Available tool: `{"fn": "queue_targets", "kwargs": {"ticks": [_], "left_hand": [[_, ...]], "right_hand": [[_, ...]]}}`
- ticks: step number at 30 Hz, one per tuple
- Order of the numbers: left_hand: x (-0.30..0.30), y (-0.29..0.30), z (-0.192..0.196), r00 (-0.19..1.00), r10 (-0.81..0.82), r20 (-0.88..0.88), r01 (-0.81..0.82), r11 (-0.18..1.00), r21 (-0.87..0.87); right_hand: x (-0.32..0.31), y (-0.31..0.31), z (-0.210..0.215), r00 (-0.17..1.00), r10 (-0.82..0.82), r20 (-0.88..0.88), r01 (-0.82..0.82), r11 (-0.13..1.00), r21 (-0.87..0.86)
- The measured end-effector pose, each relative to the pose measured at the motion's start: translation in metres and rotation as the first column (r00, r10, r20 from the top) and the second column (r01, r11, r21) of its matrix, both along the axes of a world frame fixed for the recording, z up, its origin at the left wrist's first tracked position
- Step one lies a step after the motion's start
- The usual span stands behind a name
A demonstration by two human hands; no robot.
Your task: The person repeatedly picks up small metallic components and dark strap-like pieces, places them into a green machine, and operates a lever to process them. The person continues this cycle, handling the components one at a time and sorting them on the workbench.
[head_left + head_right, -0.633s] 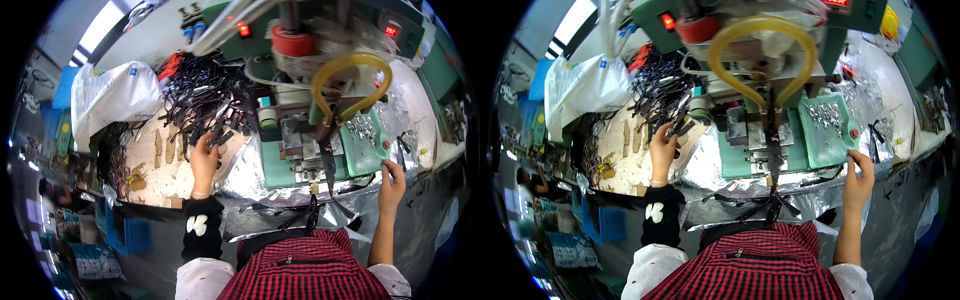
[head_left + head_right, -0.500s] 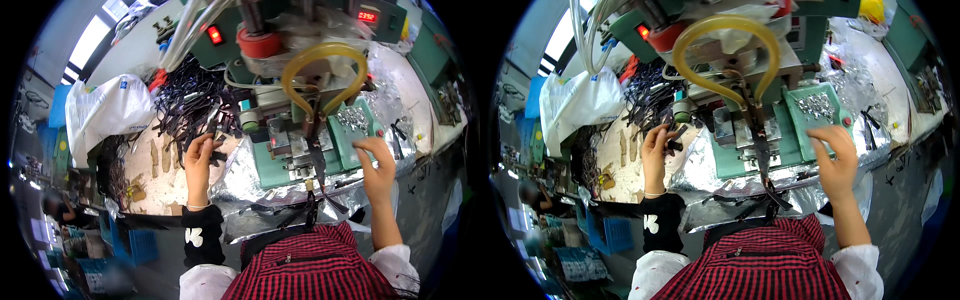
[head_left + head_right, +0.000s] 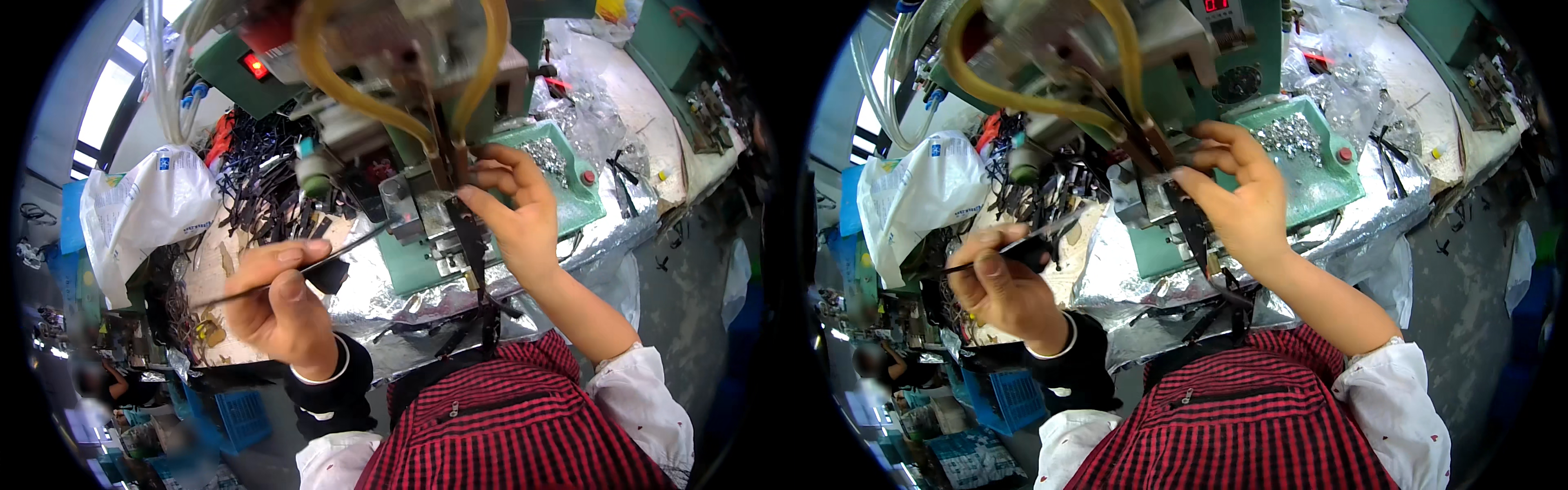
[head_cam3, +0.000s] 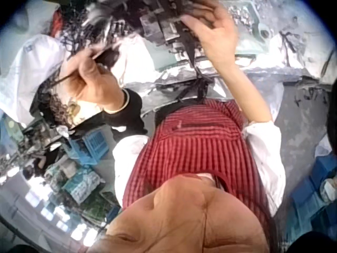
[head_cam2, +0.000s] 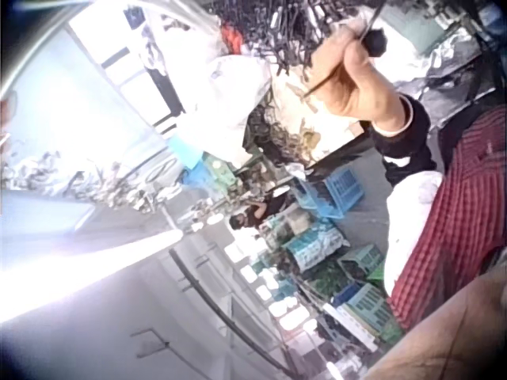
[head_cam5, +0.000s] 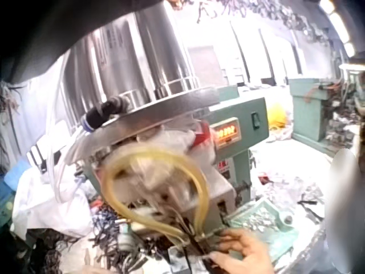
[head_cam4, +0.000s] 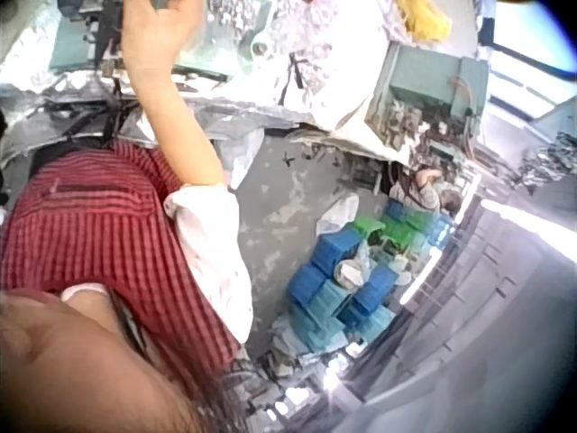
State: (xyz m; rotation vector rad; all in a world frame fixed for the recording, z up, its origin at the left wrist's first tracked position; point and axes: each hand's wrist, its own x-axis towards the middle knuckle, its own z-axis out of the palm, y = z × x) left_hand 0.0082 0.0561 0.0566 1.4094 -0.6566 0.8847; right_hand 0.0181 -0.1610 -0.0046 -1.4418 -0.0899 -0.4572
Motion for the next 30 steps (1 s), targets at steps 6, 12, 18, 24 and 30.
{"fn": "queue_targets", "kwargs": {"ticks": [6, 12, 18, 24, 30], "left_hand": [[0.01, -0.025, 0.01, 0.978, 0.208, -0.023, -0.202, 0.967, 0.155], [-0.013, -0.061, -0.045, 0.934, 0.006, 0.357, -0.266, 0.679, 0.685], [0.0, -0.063, -0.059, 0.91, -0.059, 0.41, -0.256, 0.699, 0.668], [0.003, -0.063, -0.065, 0.931, -0.063, 0.358, -0.198, 0.739, 0.644], [-0.026, -0.062, -0.058, 0.987, 0.081, 0.141, -0.151, 0.776, 0.612]], "right_hand": [[-0.035, 0.002, 0.046, 0.965, 0.22, -0.139, -0.195, 0.965, 0.174], [-0.012, -0.039, 0.022, 0.965, 0.263, 0.001, -0.26, 0.955, -0.143], [0.017, -0.118, -0.02, 0.952, -0.303, 0.052, 0.307, 0.944, -0.118], [-0.02, -0.129, -0.051, 0.915, -0.387, -0.116, 0.178, 0.643, -0.745], [-0.011, -0.11, -0.074, 0.907, -0.396, 0.144, 0.283, 0.318, -0.905]]}}
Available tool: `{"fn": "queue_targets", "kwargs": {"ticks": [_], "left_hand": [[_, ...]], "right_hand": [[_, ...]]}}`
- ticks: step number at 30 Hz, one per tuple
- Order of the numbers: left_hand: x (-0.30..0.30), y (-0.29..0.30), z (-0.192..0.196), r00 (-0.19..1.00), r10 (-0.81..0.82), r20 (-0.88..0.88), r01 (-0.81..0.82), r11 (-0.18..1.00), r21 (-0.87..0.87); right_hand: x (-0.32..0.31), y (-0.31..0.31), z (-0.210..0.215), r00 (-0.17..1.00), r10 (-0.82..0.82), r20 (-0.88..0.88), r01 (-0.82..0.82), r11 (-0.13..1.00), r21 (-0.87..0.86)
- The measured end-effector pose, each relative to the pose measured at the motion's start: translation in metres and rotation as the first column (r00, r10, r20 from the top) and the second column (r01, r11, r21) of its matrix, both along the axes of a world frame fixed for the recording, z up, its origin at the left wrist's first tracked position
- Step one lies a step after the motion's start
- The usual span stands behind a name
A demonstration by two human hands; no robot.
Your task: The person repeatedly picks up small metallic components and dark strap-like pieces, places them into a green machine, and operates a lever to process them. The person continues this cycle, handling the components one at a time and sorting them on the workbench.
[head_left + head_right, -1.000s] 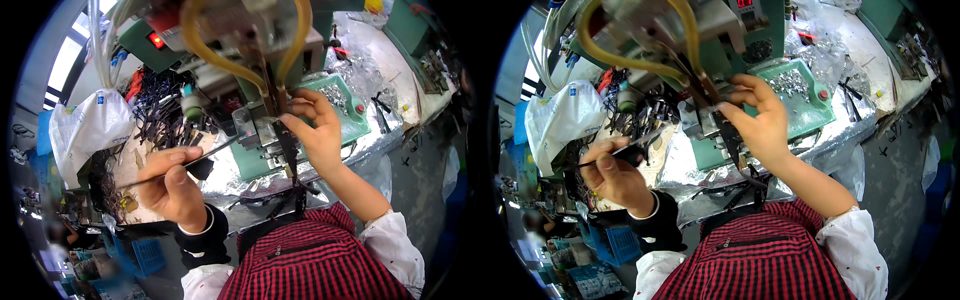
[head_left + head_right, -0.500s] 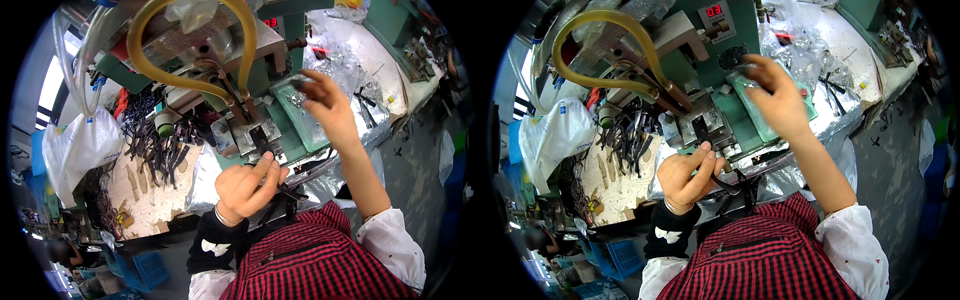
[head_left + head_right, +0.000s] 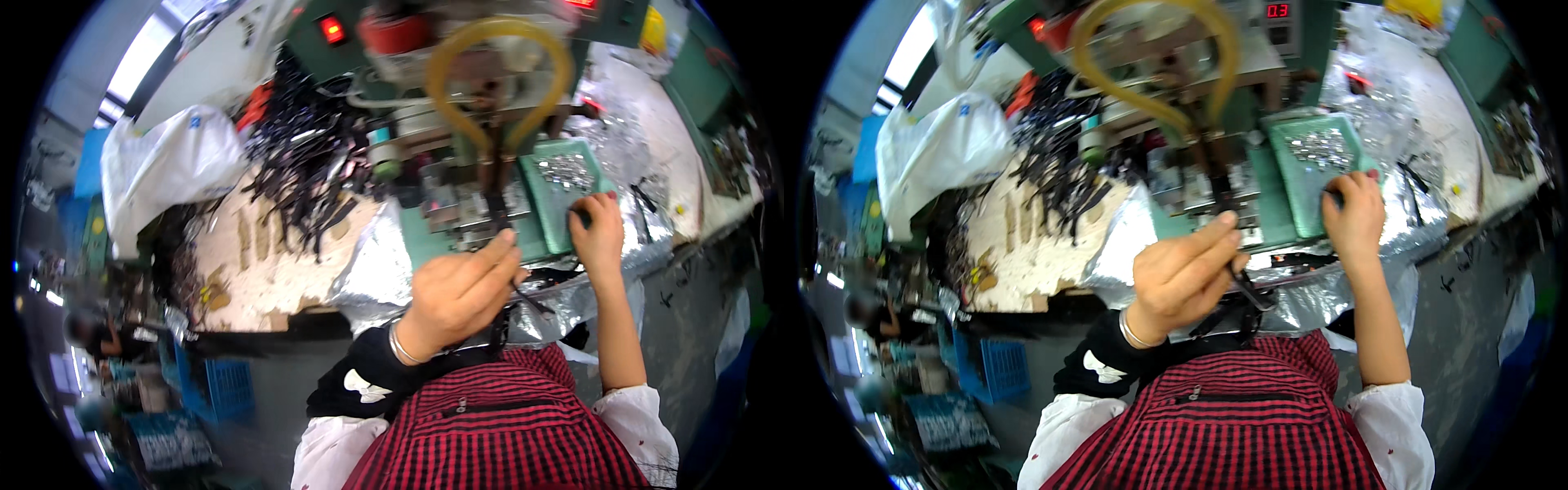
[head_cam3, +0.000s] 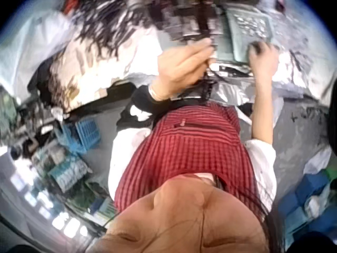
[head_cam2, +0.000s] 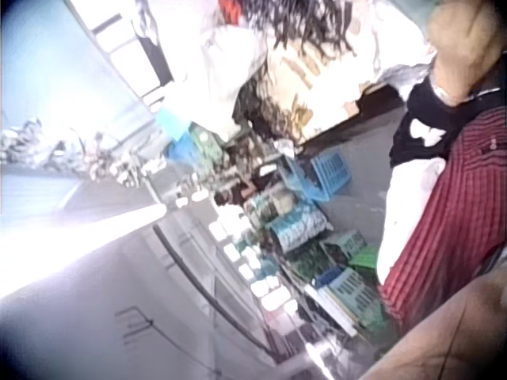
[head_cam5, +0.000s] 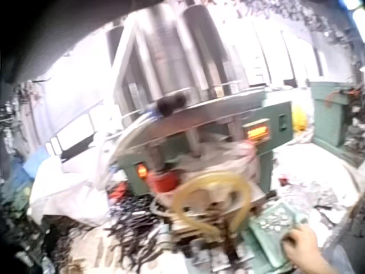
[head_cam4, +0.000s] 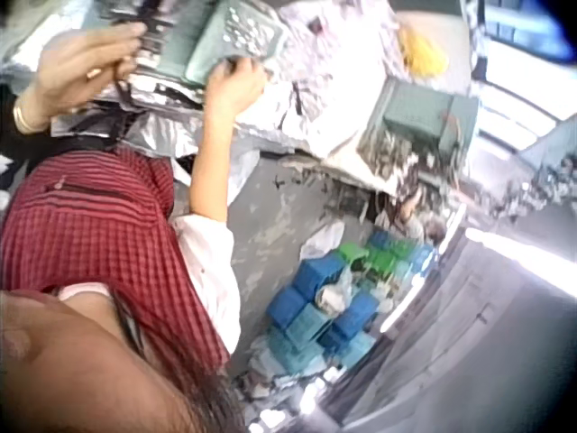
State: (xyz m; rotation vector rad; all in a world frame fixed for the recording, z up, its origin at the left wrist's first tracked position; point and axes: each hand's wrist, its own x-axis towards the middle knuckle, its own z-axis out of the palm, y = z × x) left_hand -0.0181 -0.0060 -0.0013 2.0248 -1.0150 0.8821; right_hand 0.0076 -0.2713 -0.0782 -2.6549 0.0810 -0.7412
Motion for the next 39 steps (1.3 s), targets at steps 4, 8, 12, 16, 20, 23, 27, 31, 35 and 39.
{"fn": "queue_targets", "kwargs": {"ticks": [4, 8, 12, 16, 20, 23, 27, 31, 35, 39], "left_hand": [[-0.039, 0.052, 0.001, 0.988, 0.151, 0.025, -0.153, 0.979, 0.135], [-0.003, 0.124, 0.006, 0.75, 0.66, 0.042, -0.661, 0.748, 0.054], [0.061, 0.183, -0.032, 0.621, 0.782, 0.051, -0.731, 0.555, 0.397], [0.102, 0.211, -0.126, 0.449, 0.883, 0.137, -0.776, 0.309, 0.55], [0.095, 0.21, -0.136, 0.461, 0.886, 0.035, -0.756, 0.372, 0.54], [0.099, 0.218, -0.126, 0.376, 0.92, -0.113, -0.688, 0.359, 0.631], [0.112, 0.238, -0.123, 0.37, 0.911, -0.184, -0.516, 0.366, 0.774], [0.11, 0.237, -0.092, 0.43, 0.774, -0.464, -0.511, 0.633, 0.581], [0.071, 0.225, -0.071, 0.311, 0.235, -0.921, -0.45, 0.89, 0.075], [0.032, 0.177, -0.054, 0.384, -0.263, -0.885, -0.432, 0.796, -0.425]], "right_hand": [[-0.01, 0.001, -0.006, 1.0, -0.008, -0.005, 0.009, 0.904, 0.427], [-0.01, -0.011, 0.0, 0.996, -0.014, 0.094, -0.041, 0.83, 0.557], [0.009, 0.018, 0.023, 0.988, 0.074, 0.138, -0.145, 0.763, 0.63], [0.019, 0.024, 0.009, 0.992, 0.1, 0.072, -0.123, 0.769, 0.627], [-0.026, -0.008, -0.003, 0.981, -0.04, 0.188, -0.033, 0.929, 0.37], [-0.044, -0.025, -0.009, 0.982, -0.07, 0.178, -0.018, 0.893, 0.45], [-0.036, 0.023, 0.039, 0.96, 0.128, 0.248, -0.241, 0.828, 0.506], [0.005, 0.07, 0.083, 0.884, 0.315, 0.346, -0.455, 0.751, 0.479], [0.021, 0.099, 0.071, 0.889, 0.284, 0.359, -0.454, 0.646, 0.614], [0.01, 0.11, 0.06, 0.915, 0.205, 0.346, -0.402, 0.47, 0.786]]}}
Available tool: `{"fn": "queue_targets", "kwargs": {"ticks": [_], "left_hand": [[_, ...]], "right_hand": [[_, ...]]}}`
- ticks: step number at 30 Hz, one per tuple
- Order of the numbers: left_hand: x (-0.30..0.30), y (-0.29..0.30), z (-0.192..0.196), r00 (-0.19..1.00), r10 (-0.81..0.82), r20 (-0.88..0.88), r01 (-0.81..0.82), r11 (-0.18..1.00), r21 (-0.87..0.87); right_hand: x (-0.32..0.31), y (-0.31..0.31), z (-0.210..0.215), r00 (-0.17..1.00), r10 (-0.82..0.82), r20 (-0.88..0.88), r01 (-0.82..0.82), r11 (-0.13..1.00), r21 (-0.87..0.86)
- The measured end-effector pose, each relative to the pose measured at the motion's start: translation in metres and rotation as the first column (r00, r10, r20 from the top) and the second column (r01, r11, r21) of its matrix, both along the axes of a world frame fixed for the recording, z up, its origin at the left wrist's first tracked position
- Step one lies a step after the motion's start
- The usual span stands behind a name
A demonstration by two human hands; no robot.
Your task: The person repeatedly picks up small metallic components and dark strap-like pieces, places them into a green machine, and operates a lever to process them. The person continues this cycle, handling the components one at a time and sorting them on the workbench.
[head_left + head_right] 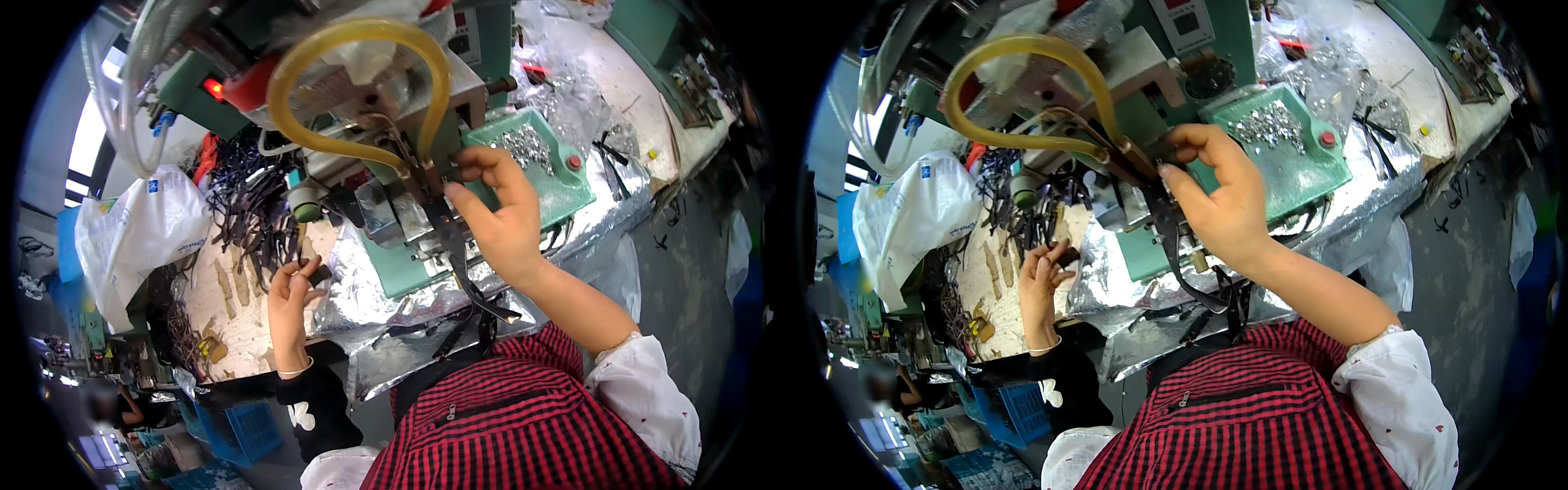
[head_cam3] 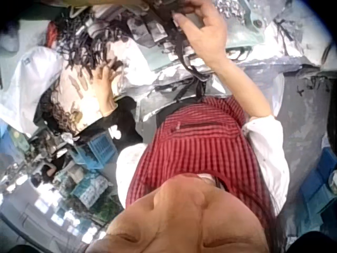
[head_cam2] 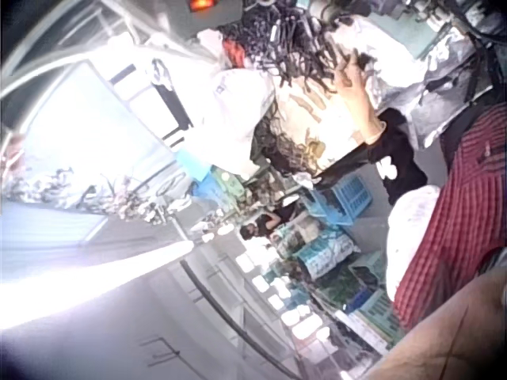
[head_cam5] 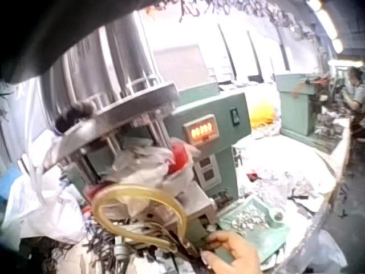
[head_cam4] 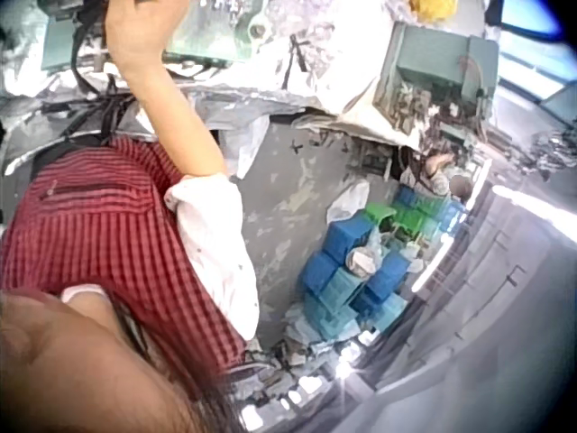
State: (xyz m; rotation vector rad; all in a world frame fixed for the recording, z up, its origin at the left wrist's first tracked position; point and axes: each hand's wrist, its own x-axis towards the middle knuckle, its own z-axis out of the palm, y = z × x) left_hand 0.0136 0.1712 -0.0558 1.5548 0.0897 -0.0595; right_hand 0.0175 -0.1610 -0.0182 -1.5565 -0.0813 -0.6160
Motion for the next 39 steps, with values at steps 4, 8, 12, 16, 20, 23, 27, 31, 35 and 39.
{"fn": "queue_targets", "kwargs": {"ticks": [4, 8, 12, 16, 20, 23, 27, 31, 35, 39], "left_hand": [[-0.012, -0.063, 0.058, 0.829, 0.259, 0.495, -0.397, 0.897, 0.195], [-0.022, -0.099, 0.103, 0.393, -0.12, 0.911, -0.623, 0.695, 0.36], [-0.031, -0.122, 0.091, 0.356, -0.452, 0.818, -0.283, 0.782, 0.556], [-0.028, -0.172, 0.089, 0.157, -0.693, 0.704, -0.228, 0.668, 0.709], [-0.015, -0.169, 0.081, 0.102, -0.668, 0.737, -0.278, 0.692, 0.666], [-0.014, -0.17, 0.073, 0.13, -0.652, 0.747, -0.232, 0.712, 0.663], [-0.012, -0.169, 0.067, 0.123, -0.629, 0.767, -0.241, 0.731, 0.638], [-0.012, -0.166, 0.071, 0.146, -0.65, 0.746, -0.239, 0.708, 0.664], [-0.016, -0.164, 0.066, 0.168, -0.597, 0.785, -0.195, 0.76, 0.62], [-0.041, -0.155, 0.066, 0.333, -0.536, 0.776, -0.195, 0.766, 0.613]], "right_hand": [[0.003, 0.001, 0.006, 0.998, 0.063, -0.027, -0.06, 0.993, 0.103], [-0.005, 0.008, 0.029, 0.992, 0.121, -0.04, -0.115, 0.985, 0.129], [-0.04, 0.002, 0.053, 0.909, 0.41, -0.072, -0.388, 0.897, 0.211], [-0.001, -0.039, 0.031, 0.993, 0.111, -0.037, -0.117, 0.94, -0.32], [0.012, -0.096, -0.044, 0.96, -0.155, -0.235, -0.028, 0.777, -0.629], [-0.007, -0.106, -0.047, 0.968, -0.127, -0.218, -0.049, 0.752, -0.657], [0.006, -0.124, -0.03, 0.945, -0.302, -0.126, 0.225, 0.879, -0.421], [-0.008, -0.122, -0.039, 0.953, -0.276, -0.125, 0.111, 0.703, -0.703], [-0.004, -0.099, -0.054, 0.915, -0.402, 0.03, 0.243, 0.492, -0.836], [0.002, -0.095, -0.059, 0.935, -0.348, 0.067, 0.248, 0.508, -0.825]]}}
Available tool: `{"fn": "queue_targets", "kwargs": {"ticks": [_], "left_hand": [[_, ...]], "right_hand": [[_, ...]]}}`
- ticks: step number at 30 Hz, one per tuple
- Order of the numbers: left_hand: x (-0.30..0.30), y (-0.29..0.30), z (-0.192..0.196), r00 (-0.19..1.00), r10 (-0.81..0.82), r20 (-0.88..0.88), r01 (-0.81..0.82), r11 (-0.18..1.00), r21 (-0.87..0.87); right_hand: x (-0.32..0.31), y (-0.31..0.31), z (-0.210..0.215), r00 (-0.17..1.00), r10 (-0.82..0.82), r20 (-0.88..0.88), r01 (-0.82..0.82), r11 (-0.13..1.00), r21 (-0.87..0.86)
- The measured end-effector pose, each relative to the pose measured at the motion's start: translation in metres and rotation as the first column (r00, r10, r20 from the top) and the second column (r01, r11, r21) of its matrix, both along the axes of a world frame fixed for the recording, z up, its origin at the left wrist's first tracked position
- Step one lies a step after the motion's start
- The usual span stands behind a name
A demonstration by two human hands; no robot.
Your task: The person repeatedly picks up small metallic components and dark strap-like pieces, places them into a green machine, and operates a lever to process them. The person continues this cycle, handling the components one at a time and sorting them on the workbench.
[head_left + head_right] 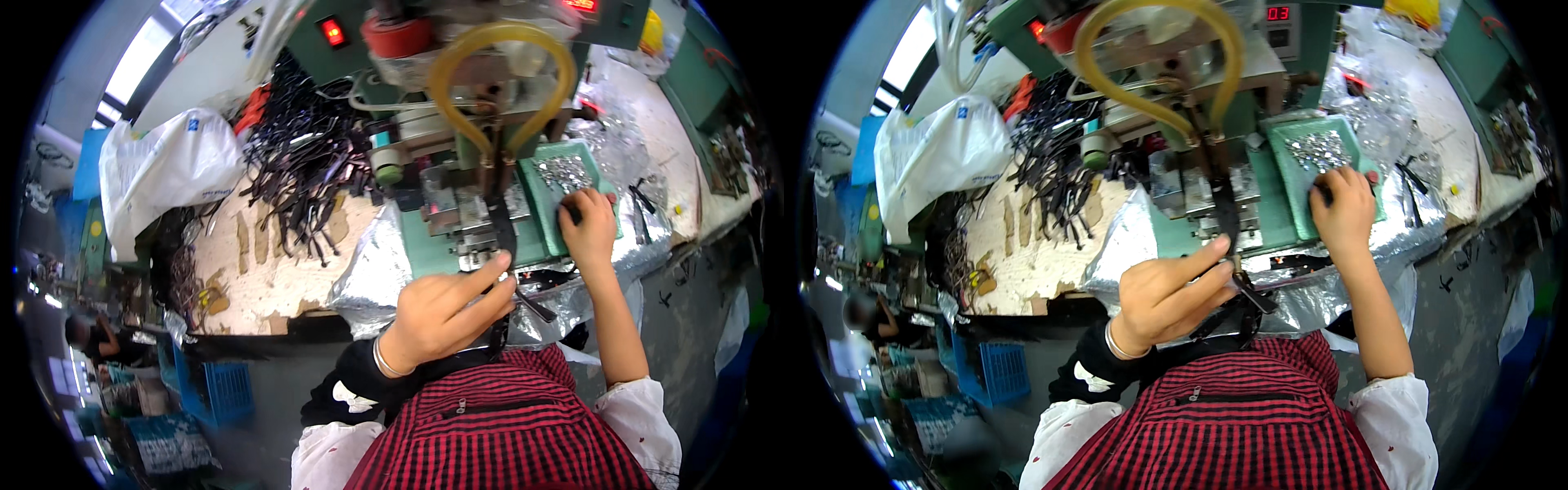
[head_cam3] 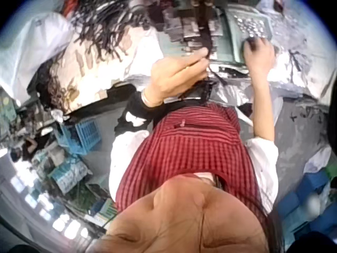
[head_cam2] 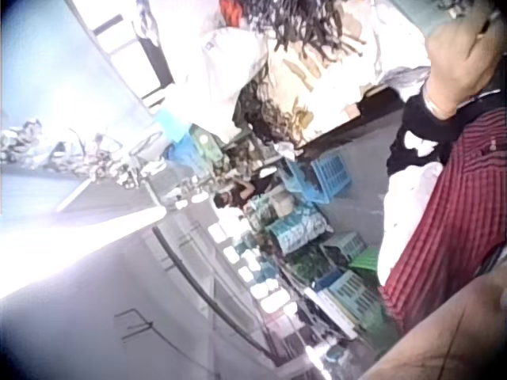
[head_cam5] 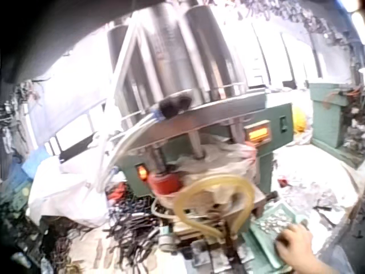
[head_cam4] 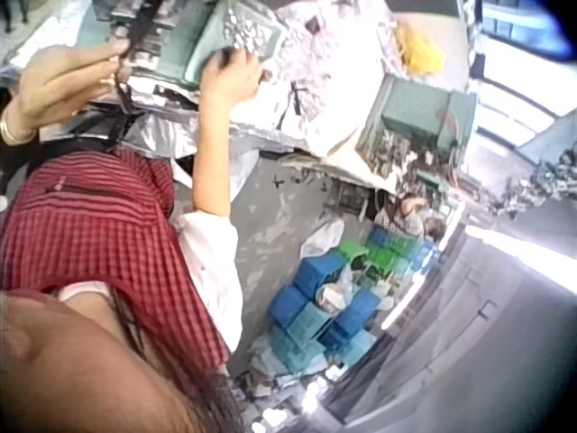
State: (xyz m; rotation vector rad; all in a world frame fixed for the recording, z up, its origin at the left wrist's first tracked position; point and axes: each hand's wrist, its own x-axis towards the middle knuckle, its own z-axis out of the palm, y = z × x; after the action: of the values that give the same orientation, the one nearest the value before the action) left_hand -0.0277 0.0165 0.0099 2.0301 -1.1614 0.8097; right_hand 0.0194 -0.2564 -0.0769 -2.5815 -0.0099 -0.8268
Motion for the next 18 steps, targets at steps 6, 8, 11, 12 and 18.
{"fn": "queue_targets", "kwargs": {"ticks": [6, 8, 11, 12, 18], "left_hand": [[0.043, 0.055, -0.048, 0.777, 0.485, -0.401, -0.58, 0.8, -0.154], [0.076, 0.076, -0.074, 0.728, 0.577, -0.371, -0.589, 0.803, 0.092], [0.135, 0.083, -0.104, 0.679, 0.578, -0.452, -0.561, 0.806, 0.188], [0.139, 0.077, -0.084, 0.697, 0.57, -0.435, -0.583, 0.804, 0.12], [0.152, 0.161, -0.029, 0.558, 0.826, -0.082, -0.802, 0.563, 0.2]], "right_hand": [[-0.019, 0.002, 0.004, 1.0, 0.011, 0.006, -0.013, 0.909, 0.416], [-0.008, 0.022, 0.023, 0.986, 0.158, 0.054, -0.167, 0.917, 0.361], [0.006, 0.039, 0.034, 0.962, 0.242, 0.125, -0.267, 0.928, 0.26], [0.008, 0.04, 0.033, 0.961, 0.238, 0.141, -0.265, 0.938, 0.225], [-0.013, 0.007, 0.015, 0.987, 0.16, -0.035, -0.124, 0.869, 0.479]]}}
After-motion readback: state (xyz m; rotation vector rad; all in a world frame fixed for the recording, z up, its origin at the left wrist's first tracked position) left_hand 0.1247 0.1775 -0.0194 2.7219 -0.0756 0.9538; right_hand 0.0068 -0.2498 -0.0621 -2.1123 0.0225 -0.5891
